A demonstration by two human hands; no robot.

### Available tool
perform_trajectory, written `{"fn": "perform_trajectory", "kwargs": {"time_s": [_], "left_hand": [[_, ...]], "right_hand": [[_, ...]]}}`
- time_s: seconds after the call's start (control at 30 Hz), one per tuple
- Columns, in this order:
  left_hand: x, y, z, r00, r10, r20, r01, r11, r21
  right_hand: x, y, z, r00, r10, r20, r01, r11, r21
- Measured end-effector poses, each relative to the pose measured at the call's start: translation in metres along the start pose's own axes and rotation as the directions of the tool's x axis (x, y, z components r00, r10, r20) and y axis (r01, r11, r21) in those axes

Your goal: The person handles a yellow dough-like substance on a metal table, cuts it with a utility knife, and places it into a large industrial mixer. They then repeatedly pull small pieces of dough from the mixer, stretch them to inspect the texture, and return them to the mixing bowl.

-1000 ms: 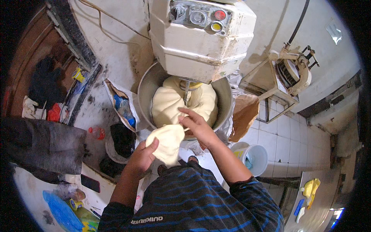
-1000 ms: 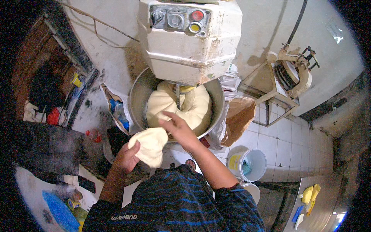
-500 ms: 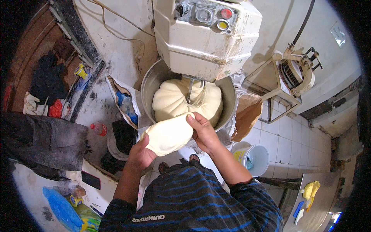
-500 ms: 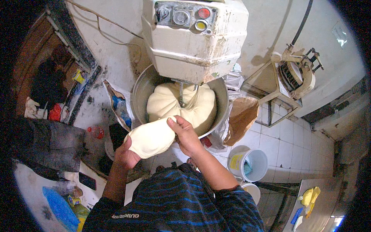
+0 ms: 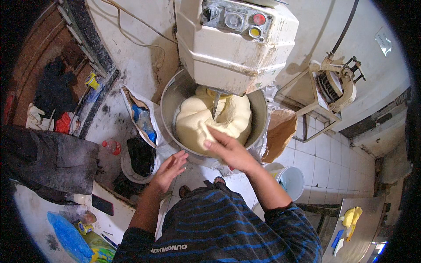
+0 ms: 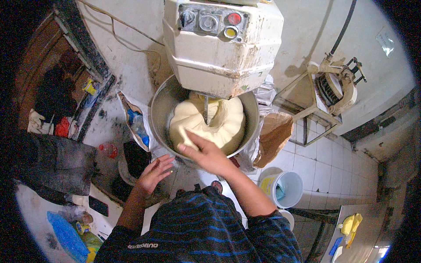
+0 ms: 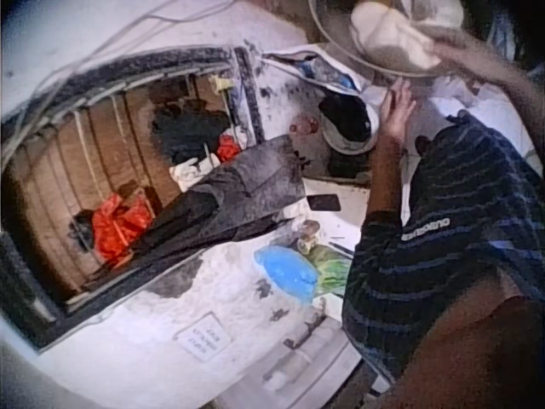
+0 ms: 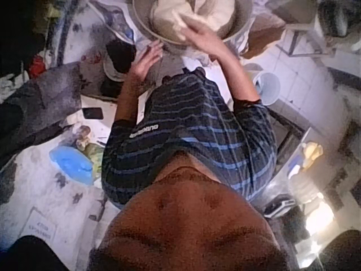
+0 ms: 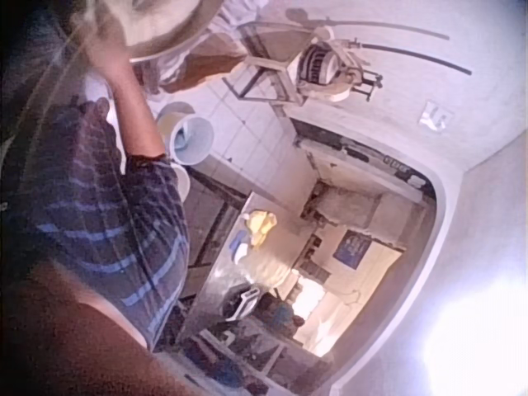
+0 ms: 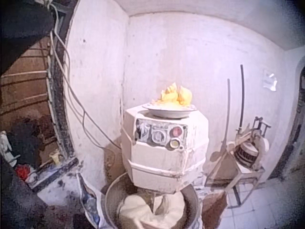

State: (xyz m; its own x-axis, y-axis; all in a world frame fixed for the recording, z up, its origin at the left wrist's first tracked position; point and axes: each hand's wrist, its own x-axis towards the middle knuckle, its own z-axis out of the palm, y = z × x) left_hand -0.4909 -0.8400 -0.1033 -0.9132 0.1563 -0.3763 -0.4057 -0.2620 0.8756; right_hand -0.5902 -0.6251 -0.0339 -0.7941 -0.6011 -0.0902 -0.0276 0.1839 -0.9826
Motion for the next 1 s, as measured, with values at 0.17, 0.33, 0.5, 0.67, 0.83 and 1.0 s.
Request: {"fn": "perform_trajectory", "kwargs": {"time_s": [0.17,0.33,0.5,0.67,0.83,1.0], "left_hand": [[0.007,-0.002,0.015,0.972,0.185,0.147,-0.161,0.974,-0.160],[-0.003,0.030,0.027,0.990,0.083,0.118,-0.020,0.889,-0.457],[-0.008,0.039,0.022,0.950,0.214,0.229,-0.059,0.840,-0.539],[-0.011,0.042,0.020,0.964,0.178,0.197,-0.021,0.790,-0.613],[-0.008,0.020,-0.006,0.950,0.187,0.251,0.064,0.669,-0.741],[-0.001,0.009,0.001,0.988,-0.156,0.018,0.153,0.929,-0.338]], "right_hand": [[-0.004,-0.021,0.016,0.947,-0.040,0.319,0.028,0.999,0.042],[0.006,-0.012,0.005,0.975,0.017,0.221,-0.092,0.938,0.334],[0.007,-0.002,-0.003,0.970,0.097,0.221,-0.195,0.852,0.485],[0.005,0.003,-0.005,0.944,0.148,0.295,-0.253,0.899,0.358],[-0.001,0.018,-0.017,0.976,0.115,0.187,-0.114,0.993,-0.017],[-0.010,-0.011,0.013,0.879,-0.477,0.026,0.431,0.768,-0.474]]}}
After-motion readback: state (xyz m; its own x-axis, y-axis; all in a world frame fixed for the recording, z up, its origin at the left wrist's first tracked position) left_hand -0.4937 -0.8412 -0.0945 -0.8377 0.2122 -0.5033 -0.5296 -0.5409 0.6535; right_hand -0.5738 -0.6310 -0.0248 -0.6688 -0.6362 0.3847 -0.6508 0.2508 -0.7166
